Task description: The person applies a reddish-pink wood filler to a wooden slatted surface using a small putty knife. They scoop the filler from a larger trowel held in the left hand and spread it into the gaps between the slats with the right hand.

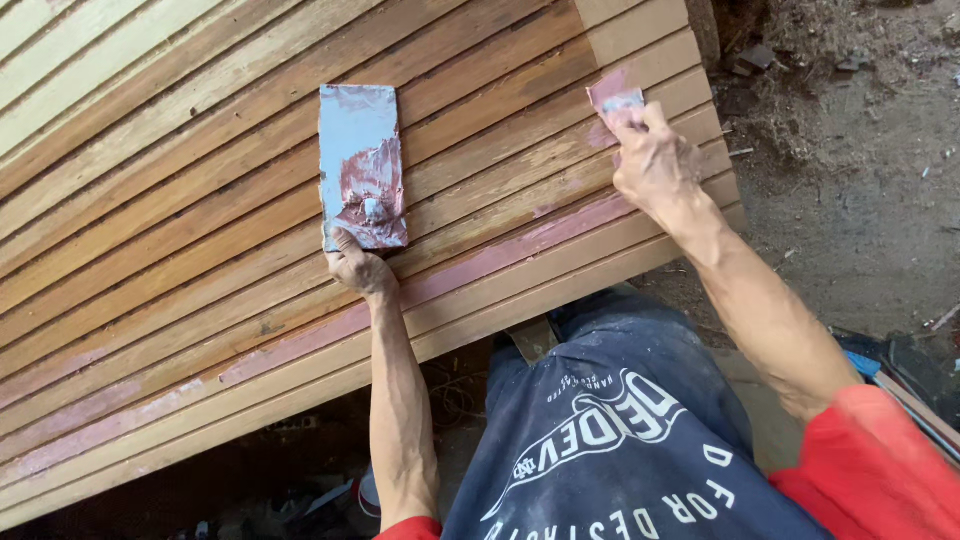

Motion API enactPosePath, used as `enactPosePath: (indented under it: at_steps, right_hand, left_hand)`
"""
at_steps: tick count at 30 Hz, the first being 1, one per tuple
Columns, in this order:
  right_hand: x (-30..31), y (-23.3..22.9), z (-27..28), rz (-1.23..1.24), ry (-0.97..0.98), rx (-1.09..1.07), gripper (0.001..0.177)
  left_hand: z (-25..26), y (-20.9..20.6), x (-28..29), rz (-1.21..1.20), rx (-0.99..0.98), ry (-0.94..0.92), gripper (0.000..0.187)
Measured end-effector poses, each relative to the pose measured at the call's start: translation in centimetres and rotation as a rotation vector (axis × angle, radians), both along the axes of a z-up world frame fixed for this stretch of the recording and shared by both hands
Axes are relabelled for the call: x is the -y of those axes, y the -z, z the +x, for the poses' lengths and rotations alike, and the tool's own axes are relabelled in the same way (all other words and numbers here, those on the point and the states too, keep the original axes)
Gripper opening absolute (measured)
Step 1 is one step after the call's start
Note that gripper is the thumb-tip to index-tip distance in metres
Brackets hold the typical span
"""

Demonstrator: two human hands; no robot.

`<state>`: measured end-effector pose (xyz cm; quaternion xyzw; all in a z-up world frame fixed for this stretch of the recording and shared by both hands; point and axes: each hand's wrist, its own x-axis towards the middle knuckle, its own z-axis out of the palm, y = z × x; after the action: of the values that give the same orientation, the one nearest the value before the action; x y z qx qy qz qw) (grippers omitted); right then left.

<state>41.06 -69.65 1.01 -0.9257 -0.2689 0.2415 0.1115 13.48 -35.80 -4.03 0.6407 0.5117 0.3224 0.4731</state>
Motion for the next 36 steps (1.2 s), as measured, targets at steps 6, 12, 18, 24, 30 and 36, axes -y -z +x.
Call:
enactPosePath:
  at_steps: [6,12,18,24,30,36]
  right_hand:
    - [-1.9,0.6,2.0,0.231,0.263,-0.052,0.029]
    - [-5.1,-2.6,-1.1,0.319,0.020,-0.188,0.030]
    - [-10.5,-4.8,-5.1,0.828,-0.360,-0.129,0.033]
    - [-14.1,-4.3,-6.4,0.631,-0.521,-0.021,0.036]
    - [-15.4,-2.3,-7.9,0.674,-0.443,-0.112,0.038]
    - [-16.1,-4.1,-11.4,0.655,-0.367,-0.081,0.042]
  left_hand:
    - [0.6,-1.3,0.3,-0.157,0.300,0.106,0.045]
    - [1.1,2.7,0.8,-0.312,0.483,0.136,0.041]
    - [4.1,4.6,0.1,-0.052,-0.089,0.077,0.045]
    - [5.7,1.0,0.7,-0.214,-0.128,0.006,0.053]
    - [6.0,0.4,0.5,-0.239,-0.265,0.006,0.057]
    - [5.5,0.9,0.8,-0.124,-0.066,0.073,0.049]
